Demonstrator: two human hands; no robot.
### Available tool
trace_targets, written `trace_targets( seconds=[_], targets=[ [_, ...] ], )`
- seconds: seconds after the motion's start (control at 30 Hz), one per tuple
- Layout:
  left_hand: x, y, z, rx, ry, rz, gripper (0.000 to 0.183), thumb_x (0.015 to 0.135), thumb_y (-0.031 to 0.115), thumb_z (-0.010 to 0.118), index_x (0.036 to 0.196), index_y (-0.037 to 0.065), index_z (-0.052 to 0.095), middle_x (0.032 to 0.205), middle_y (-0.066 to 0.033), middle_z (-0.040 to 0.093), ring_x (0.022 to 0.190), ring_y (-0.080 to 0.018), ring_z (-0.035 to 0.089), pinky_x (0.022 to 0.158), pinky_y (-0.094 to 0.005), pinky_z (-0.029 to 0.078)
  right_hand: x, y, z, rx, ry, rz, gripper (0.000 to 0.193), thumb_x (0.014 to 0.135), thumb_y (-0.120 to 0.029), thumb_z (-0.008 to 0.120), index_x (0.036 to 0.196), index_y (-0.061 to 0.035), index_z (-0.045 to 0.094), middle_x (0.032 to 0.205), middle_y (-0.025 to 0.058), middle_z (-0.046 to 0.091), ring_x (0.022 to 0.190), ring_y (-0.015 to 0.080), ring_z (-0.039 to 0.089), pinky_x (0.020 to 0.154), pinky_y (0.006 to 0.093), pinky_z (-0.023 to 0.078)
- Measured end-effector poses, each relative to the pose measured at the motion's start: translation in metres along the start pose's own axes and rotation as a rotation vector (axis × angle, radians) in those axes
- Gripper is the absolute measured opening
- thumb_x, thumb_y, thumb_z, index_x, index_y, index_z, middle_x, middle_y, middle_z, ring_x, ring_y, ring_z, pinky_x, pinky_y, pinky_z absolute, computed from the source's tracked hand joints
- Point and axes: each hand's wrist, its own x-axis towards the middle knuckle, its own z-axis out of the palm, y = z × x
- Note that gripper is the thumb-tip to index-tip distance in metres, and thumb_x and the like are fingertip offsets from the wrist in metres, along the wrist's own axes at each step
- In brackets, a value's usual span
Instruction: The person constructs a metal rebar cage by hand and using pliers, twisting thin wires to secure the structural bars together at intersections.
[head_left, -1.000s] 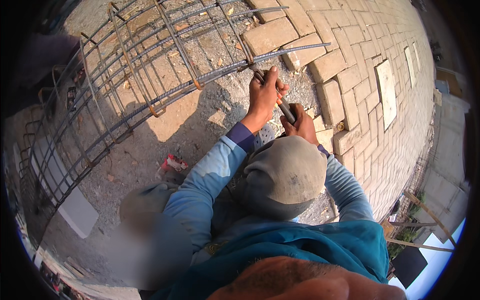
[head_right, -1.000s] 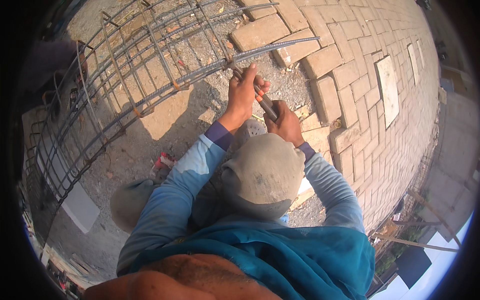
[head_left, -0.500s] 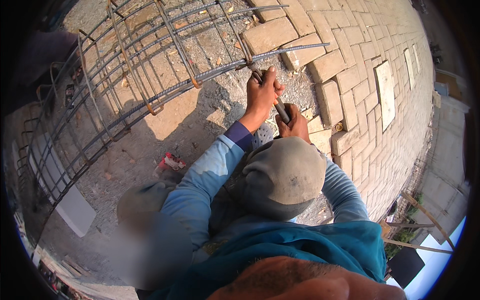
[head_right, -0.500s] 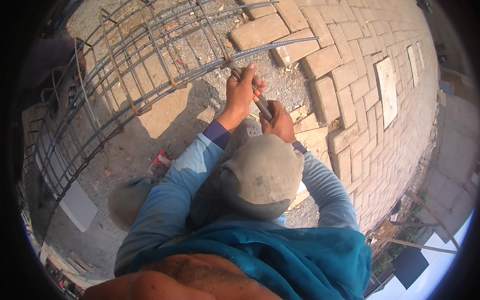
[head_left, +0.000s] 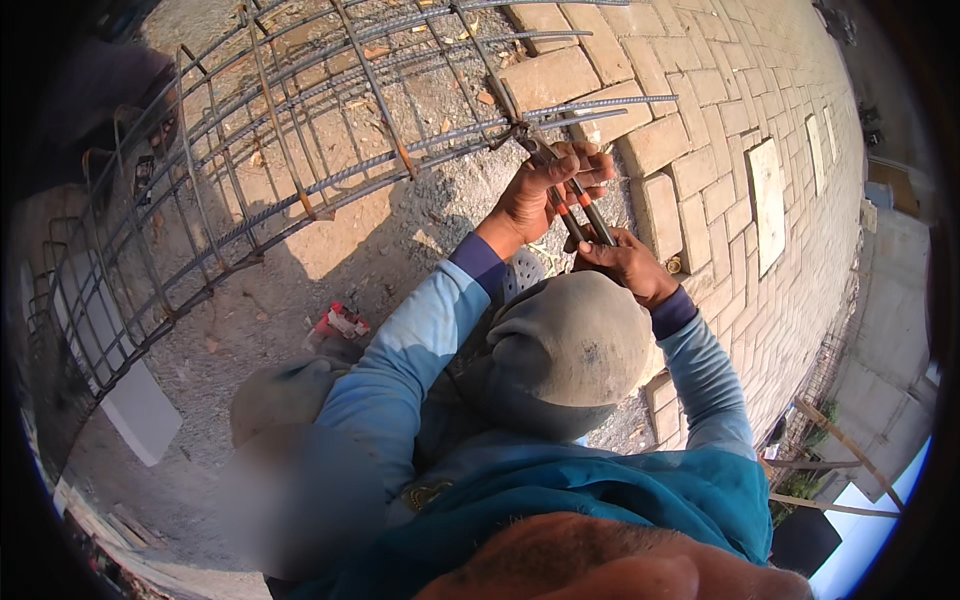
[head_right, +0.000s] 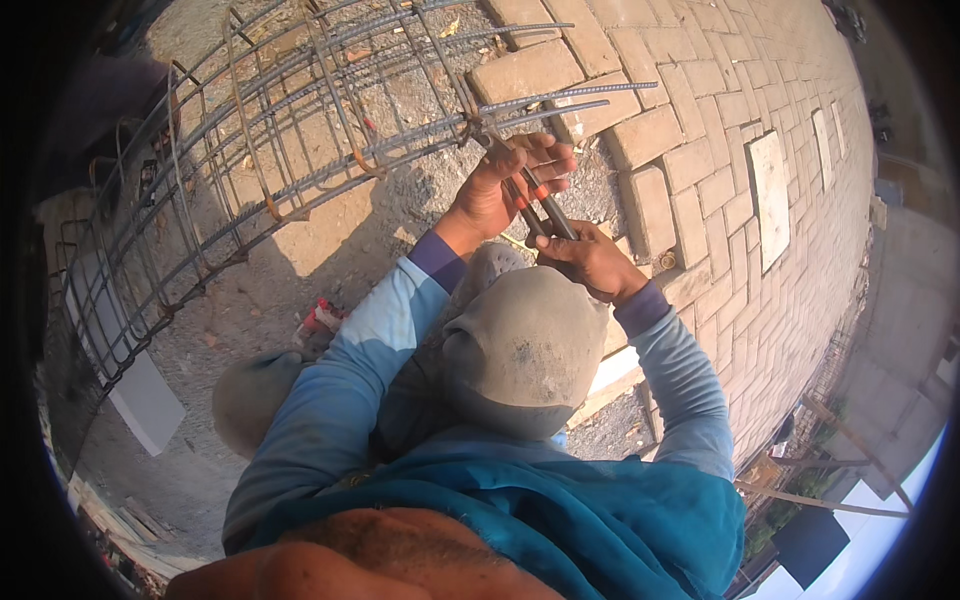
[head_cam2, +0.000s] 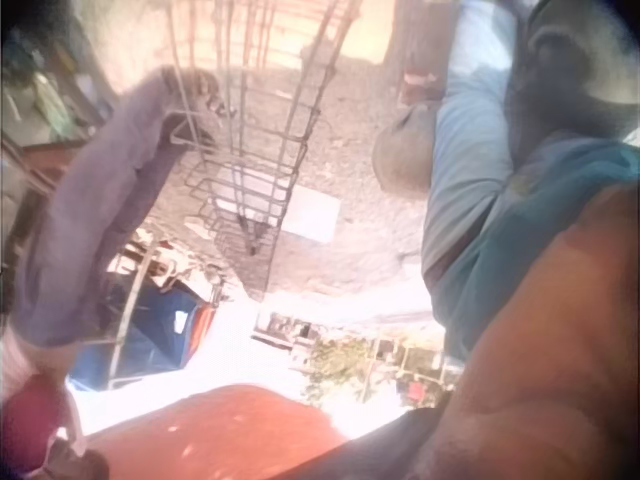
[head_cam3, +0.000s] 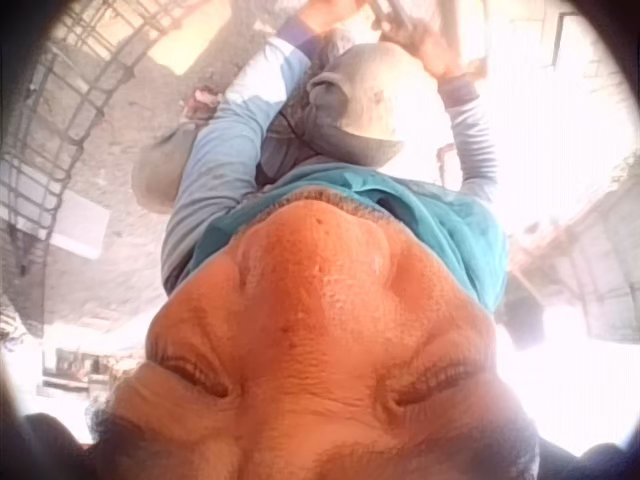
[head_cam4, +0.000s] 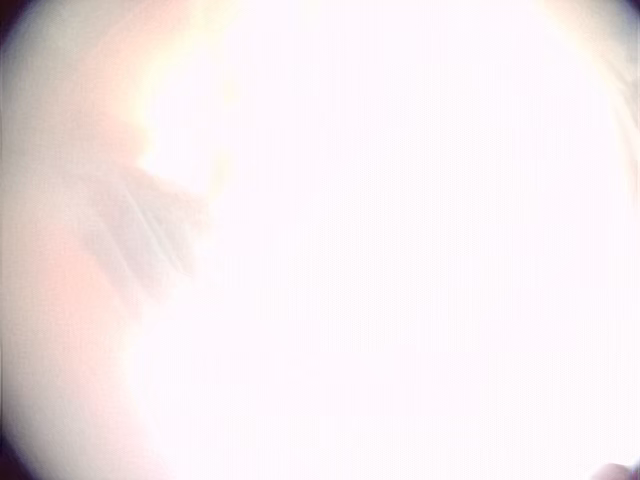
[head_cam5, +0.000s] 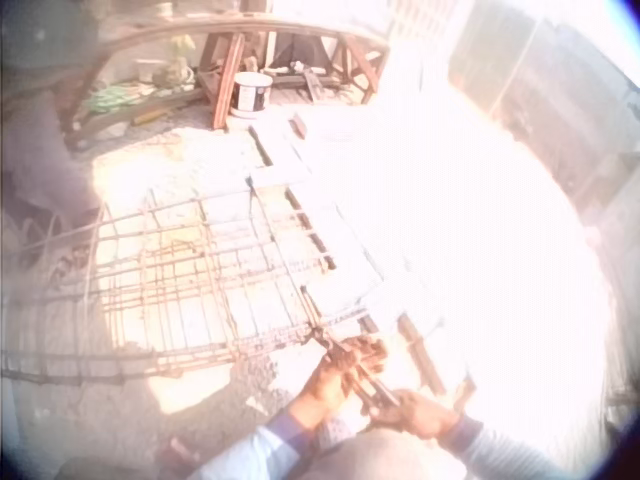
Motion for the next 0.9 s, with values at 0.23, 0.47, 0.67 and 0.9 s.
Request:
trace_targets(
  seconds=[0.23, 0.47, 0.67, 0.9],
  targets=[
    [0.005, -0.008, 0.011, -0.168, 0.098, -0.123, 0.036, 0.082, 0.037, 0.071, 0.069, 0.016, 0.045, 0.058, 0.0033, 0.042, 0.062, -0.0149, 0.051, 0.072, -0.0435, 0.052, -0.006, -0.009, 0.002, 0.280, -0.036, 0.061, 0.036, 0.088, -0.031, 0.067, 0.103, 0.0004, 0.058, 0.078, 0.0015, 0.059, 0.068, 0.0105, 0.057, 0.058, 0.0247, 0.044],
    [0.023, -0.019, 0.042, -0.072, 0.466, -0.027, 0.036, 0.085, 0.034, 0.069, 0.070, 0.015, 0.043, 0.055, 0.0039, 0.039, 0.052, -0.0121, 0.046, 0.057, -0.0358, 0.050, -0.018, 0.007, 0.009, -1.219, 0.713, -0.421, 0.060, 0.066, -0.017, 0.069, 0.120, -0.0029, 0.046, 0.099, 0.0177, 0.058, 0.093, 0.0343, 0.060, 0.070, 0.0412, 0.049],
    [0.023, -0.018, 0.040, 0.055, 0.558, 0.036, 0.038, 0.086, 0.040, 0.067, 0.069, 0.013, 0.047, 0.055, 0.0023, 0.043, 0.051, -0.0130, 0.049, 0.055, -0.0326, 0.048, -0.005, 0.004, 0.021, -1.226, 0.770, -0.420, 0.050, 0.070, -0.013, 0.061, 0.117, -0.0023, 0.049, 0.096, 0.0197, 0.059, 0.087, 0.0374, 0.061, 0.070, 0.0464, 0.049],
    [0.002, -0.025, 0.019, -0.032, 0.285, 0.078, 0.037, 0.083, 0.045, 0.070, 0.087, 0.011, 0.056, 0.073, -0.0041, 0.058, 0.069, -0.0182, 0.062, 0.065, -0.0322, 0.049, -0.012, -0.031, 0.000, -0.803, 0.398, -0.170, 0.027, 0.085, -0.026, 0.065, 0.078, -0.0006, 0.057, 0.061, 0.0103, 0.058, 0.052, 0.0249, 0.056, 0.051, 0.0350, 0.043]
  ],
)
